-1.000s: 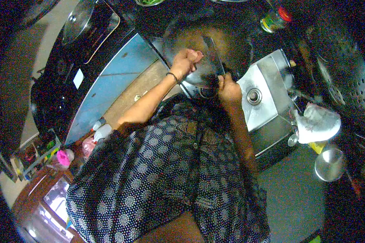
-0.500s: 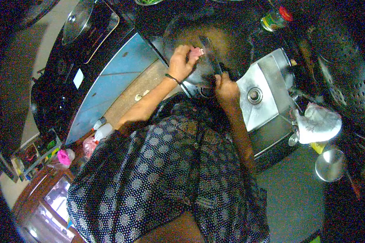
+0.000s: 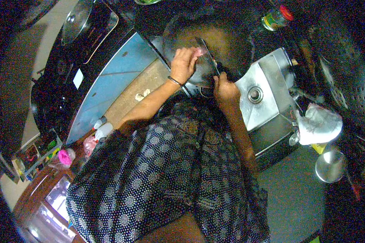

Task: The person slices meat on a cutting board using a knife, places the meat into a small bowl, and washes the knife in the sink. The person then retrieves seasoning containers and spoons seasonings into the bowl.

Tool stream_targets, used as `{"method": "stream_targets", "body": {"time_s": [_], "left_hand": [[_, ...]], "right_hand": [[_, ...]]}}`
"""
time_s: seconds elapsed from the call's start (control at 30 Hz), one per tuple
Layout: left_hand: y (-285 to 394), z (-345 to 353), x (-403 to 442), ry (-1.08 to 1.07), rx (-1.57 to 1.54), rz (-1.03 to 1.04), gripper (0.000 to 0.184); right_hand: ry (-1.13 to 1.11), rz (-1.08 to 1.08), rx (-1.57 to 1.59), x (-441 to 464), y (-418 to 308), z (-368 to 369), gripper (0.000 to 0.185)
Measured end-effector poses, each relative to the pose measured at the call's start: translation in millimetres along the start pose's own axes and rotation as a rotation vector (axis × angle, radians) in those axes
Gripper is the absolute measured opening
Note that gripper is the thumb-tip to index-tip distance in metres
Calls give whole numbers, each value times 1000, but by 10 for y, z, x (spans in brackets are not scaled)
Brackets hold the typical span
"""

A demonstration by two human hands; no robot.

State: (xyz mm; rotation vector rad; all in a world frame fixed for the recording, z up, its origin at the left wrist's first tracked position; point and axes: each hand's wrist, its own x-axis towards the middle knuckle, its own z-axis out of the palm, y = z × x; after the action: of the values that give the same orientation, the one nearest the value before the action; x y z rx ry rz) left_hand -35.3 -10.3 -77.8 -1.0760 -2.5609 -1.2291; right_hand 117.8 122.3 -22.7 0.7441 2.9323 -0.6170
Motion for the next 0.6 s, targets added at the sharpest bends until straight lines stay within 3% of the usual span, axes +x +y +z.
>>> {"method": "stream_targets", "body": {"time_s": [0.07,0.6], "left_hand": [[-12,37,-9,28,28,51,32],[-93,70,10,-27,-25,54,28]], "right_hand": [[-18,-13,-2,0,26,41,30],[-129,47,49,471,-208,128,32]]}}
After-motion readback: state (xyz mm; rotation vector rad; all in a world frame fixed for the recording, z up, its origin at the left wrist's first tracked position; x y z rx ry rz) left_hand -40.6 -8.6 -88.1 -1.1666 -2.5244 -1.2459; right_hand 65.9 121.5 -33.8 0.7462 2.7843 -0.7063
